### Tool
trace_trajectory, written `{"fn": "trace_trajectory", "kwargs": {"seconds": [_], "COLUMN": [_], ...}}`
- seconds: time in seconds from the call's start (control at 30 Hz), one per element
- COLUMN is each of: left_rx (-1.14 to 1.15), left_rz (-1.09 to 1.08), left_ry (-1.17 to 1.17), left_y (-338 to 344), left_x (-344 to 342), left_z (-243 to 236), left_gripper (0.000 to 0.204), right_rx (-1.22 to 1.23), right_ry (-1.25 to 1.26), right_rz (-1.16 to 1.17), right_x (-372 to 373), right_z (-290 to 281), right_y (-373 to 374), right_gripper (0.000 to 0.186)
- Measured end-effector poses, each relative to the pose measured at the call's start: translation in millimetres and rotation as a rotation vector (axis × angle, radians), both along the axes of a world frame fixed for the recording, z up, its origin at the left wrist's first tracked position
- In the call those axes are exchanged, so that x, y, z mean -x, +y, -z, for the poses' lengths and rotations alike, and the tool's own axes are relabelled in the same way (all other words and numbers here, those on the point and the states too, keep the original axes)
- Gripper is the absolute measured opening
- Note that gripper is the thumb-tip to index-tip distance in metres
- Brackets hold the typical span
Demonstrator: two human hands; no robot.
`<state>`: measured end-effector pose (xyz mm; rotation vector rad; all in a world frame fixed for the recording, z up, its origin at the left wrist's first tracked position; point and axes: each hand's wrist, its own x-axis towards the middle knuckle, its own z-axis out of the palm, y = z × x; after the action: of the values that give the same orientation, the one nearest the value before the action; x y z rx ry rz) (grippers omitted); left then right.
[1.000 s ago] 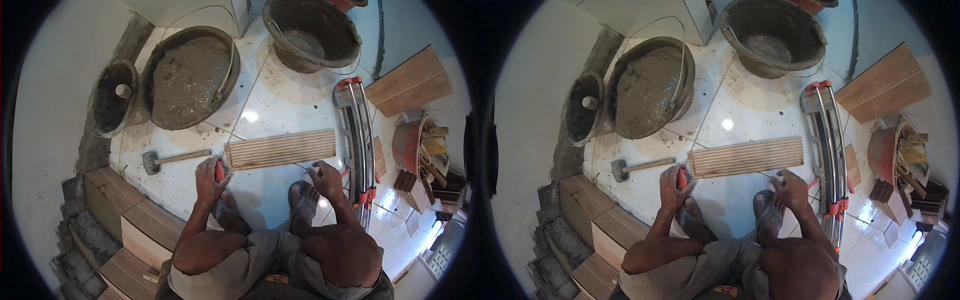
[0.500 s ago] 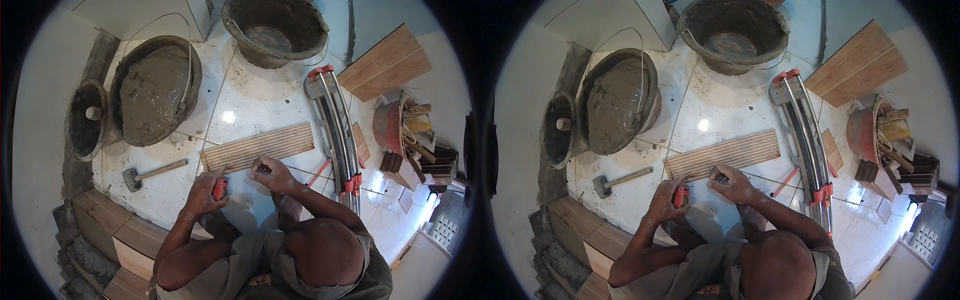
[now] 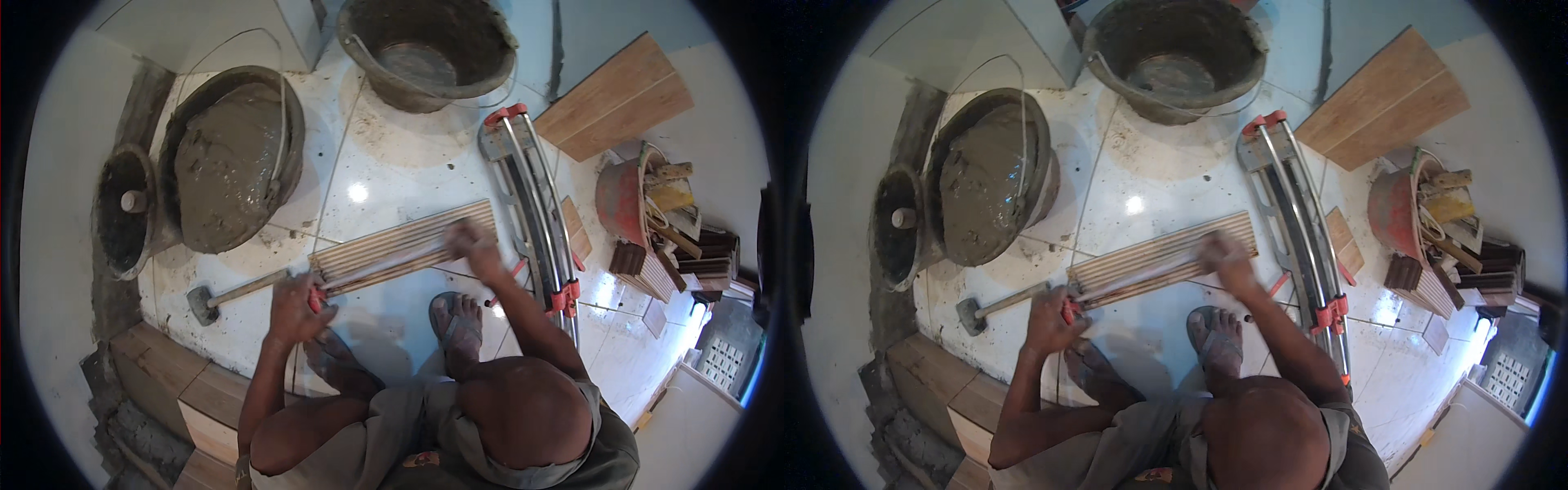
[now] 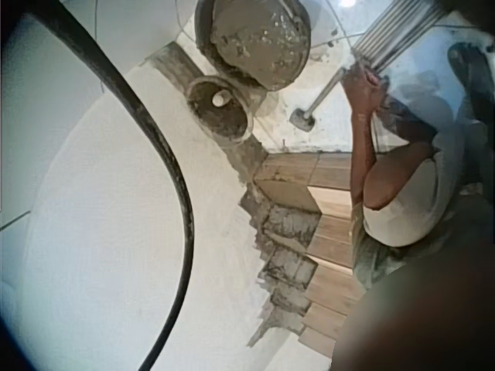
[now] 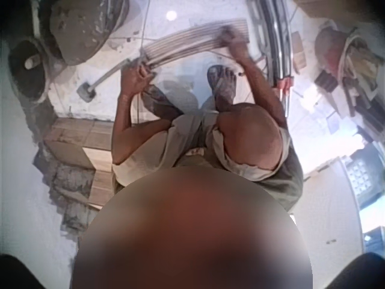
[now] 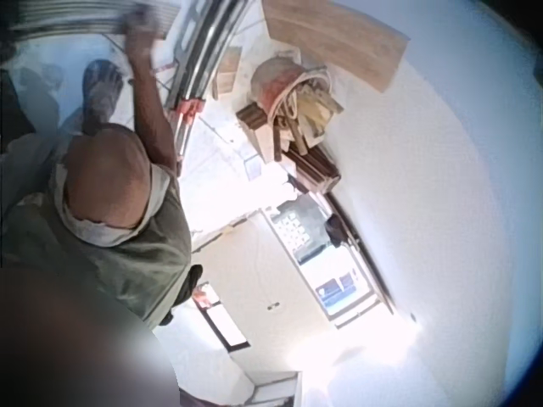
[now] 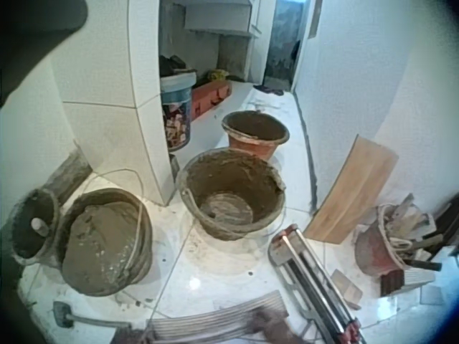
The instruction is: The recorder is measuring, cutting, and placing tiles onto concrete stairs using mortar.
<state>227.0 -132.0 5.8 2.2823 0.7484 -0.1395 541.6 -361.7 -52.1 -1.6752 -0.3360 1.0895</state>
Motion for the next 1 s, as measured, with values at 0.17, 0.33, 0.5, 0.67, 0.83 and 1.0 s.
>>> {"fn": "trace_trajectory", "kwargs": {"seconds": [0.17,0.33,0.5,0.67,0.83,1.0], "left_rx": [0.019,-0.226,-0.259,-0.379,-0.338,-0.340], "left_rz": [-0.120,-0.053,-0.099,-0.096,-0.130,-0.175], "left_ry": [0.120,0.209,0.301,0.390,0.336,0.418], "left_y": [49,50,43,51,50,36], "left_x": [24,7,-5,6,13,12], "left_z": [18,23,24,30,32,41], "left_gripper": [0.032,0.032,0.033,0.033,0.033,0.034], "right_rx": [0.114,0.196,0.117,0.204,0.184,0.137], "right_ry": [-0.078,-0.404,-0.598,-0.877,-1.114,-1.152], "right_rz": [0.171,0.094,0.036,-0.143,-0.141,-0.073], "right_x": [-30,-9,2,2,10,11], "right_z": [8,1,8,8,7,10], "right_y": [3,16,9,12,20,22], "right_gripper": [0.018,0.021,0.023,0.025,0.022,0.016]}}
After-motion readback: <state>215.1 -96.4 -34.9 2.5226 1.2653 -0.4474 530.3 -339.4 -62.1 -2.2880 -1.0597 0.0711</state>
